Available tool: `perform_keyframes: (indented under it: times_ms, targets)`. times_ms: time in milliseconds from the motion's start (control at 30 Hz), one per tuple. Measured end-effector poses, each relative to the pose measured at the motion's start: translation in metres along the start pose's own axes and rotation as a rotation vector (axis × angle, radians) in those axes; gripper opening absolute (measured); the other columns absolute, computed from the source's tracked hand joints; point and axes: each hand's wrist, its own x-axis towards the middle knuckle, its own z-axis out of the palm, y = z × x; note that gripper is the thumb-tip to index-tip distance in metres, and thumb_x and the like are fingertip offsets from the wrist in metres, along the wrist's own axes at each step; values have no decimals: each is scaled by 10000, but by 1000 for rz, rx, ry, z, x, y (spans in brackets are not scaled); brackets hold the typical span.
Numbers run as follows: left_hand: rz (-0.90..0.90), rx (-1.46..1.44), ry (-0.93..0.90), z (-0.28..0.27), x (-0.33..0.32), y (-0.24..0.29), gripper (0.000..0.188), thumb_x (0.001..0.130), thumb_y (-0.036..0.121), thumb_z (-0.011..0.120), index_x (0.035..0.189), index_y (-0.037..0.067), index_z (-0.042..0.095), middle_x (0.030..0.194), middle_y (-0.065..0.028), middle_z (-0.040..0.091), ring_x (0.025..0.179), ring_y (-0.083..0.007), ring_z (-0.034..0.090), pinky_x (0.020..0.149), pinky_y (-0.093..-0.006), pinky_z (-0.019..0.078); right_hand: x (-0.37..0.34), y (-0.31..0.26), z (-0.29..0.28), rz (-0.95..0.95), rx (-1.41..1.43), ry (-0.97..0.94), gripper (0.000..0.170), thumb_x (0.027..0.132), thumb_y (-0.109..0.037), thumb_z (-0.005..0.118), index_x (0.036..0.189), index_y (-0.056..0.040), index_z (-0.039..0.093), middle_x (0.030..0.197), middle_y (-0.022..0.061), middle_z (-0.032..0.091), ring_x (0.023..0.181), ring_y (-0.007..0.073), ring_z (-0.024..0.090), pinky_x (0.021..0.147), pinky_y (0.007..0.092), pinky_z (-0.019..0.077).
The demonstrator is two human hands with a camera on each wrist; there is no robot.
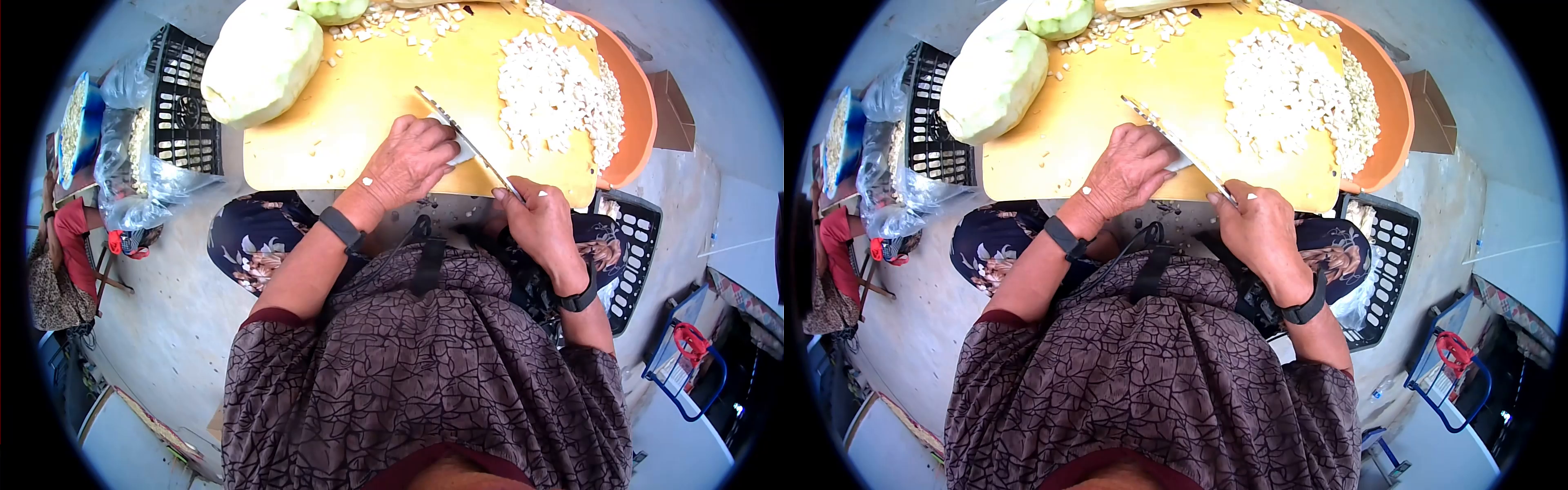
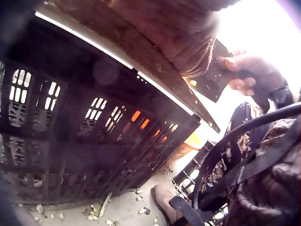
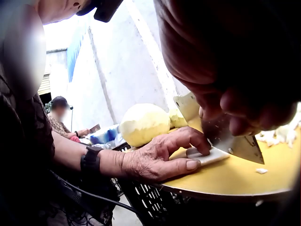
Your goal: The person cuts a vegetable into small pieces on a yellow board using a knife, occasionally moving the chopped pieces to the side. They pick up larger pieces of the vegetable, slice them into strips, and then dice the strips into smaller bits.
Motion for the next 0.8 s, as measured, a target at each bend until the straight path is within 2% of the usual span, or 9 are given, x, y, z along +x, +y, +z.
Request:
perform_keyframes:
  times_ms: [100, 200, 367, 600, 700, 800]
  targets:
    - [-1, -14, 12, 1, 0, -1, 287, 799, 184, 712, 1057, 82, 639, 1085, -101, 591, 1091, -292, 541, 996, -428, 382, -1, -5, -1, 2, -18, -8, 200, 881, -227, 697, 895, -27, 702, 644, 204, 632, 676, 411, 653, 622, 471, 516]
    - [-13, 16, 11, 2, 0, -1, 253, 787, 165, 707, 1029, 126, 644, 1077, -44, 599, 1079, -240, 549, 970, -398, 381, -1, -8, -1, -41, -77, -2, 201, 888, -220, 688, 868, -20, 679, 640, 207, 629, 670, 414, 653, 623, 481, 521]
    - [-28, -2, 9, 0, 2, 0, 209, 796, 148, 706, 998, 107, 674, 1021, -56, 612, 1040, -254, 557, 950, -395, 390, -1, -10, 3, -85, -236, -37, 222, 902, -213, 670, 817, -13, 622, 640, 216, 629, 650, 421, 652, 618, 490, 528]
    - [-51, 11, -16, 1, 4, 1, 192, 801, 142, 707, 989, 102, 705, 1013, -53, 623, 1023, -249, 558, 941, -387, 391, 3, -11, 2, -89, -245, -88, 104, 856, -80, 597, 819, 13, 625, 666, 220, 646, 670, 417, 664, 655, 502, 543]
    - [-57, -1, -21, -1, 5, 2, 203, 799, 139, 707, 998, 99, 703, 1027, -51, 627, 1027, -244, 558, 943, -385, 391, 5, -4, 5, -56, -223, -106, 132, 877, -126, 655, 868, 4, 637, 682, 243, 626, 708, 450, 640, 666, 522, 514]
    - [-59, -17, -18, 0, 4, 2, 195, 800, 137, 704, 991, 96, 695, 1037, -46, 626, 1043, -242, 558, 945, -386, 391, 10, -7, 4, -94, -229, -101, 121, 830, -48, 577, 749, 17, 638, 687, 248, 641, 697, 428, 661, 685, 496, 543]
